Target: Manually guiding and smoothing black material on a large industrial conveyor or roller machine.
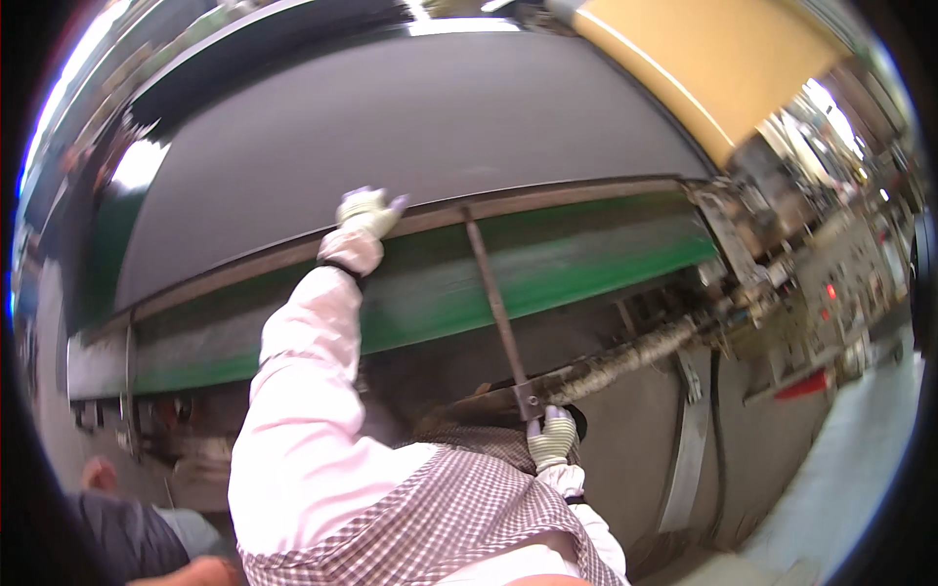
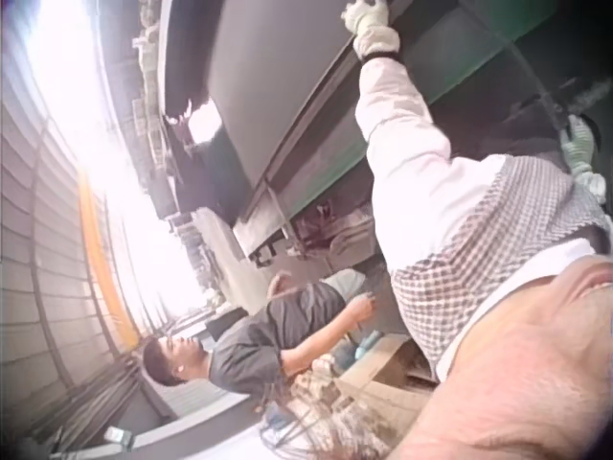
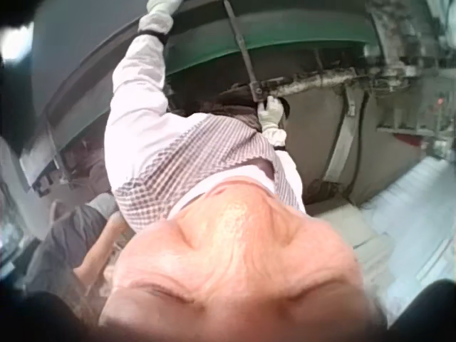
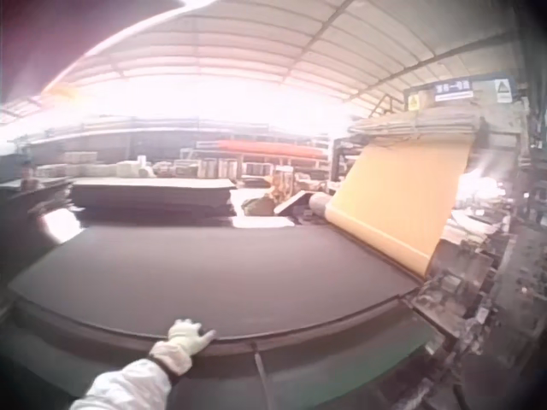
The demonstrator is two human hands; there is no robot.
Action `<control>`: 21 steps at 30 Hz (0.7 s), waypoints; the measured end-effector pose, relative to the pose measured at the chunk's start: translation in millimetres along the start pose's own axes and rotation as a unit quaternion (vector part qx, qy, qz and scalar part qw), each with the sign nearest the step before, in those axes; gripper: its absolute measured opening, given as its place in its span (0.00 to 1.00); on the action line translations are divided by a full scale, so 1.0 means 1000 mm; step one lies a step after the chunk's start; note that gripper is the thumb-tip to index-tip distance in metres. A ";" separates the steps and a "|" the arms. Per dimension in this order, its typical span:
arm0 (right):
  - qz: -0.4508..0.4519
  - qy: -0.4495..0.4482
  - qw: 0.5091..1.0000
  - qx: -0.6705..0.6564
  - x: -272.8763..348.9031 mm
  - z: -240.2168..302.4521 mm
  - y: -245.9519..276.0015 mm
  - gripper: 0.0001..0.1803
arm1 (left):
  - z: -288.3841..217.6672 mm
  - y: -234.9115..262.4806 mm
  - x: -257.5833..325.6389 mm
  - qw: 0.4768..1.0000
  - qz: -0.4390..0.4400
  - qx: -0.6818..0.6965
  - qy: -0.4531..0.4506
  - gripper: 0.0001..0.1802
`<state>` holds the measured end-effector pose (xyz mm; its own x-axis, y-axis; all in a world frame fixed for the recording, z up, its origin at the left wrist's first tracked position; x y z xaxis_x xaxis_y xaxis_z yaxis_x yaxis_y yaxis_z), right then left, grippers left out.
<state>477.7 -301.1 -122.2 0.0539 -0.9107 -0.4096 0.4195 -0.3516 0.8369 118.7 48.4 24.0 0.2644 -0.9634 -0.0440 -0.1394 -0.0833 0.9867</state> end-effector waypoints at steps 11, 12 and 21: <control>-0.014 -0.001 1.000 0.025 0.009 -0.008 -0.011 0.13 | -0.119 -0.018 0.000 0.983 0.139 0.062 -0.102 0.37; -0.007 -0.004 0.999 0.042 0.012 -0.010 -0.011 0.14 | -0.106 -0.019 -0.002 0.981 0.132 0.095 -0.105 0.36; 0.133 -0.126 0.983 0.005 0.020 -0.028 -0.023 0.23 | 0.179 0.018 0.018 0.973 0.006 -0.083 0.216 0.28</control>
<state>494.6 -305.2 -160.3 -0.0670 -0.9951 -0.0734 0.4116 -0.0946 0.9064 -50.1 -15.7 13.1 0.6455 -0.7638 0.0029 0.0017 0.0053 1.0000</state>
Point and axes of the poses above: each hand's wrist, its own x-axis away from the middle knuckle, its own y-axis out of the back of the hand, z = x × y, the point moved 4 cm from there along -x, towards the middle knuckle, and after that the axes turned 12 degrees about y, right-handed, at the moved point
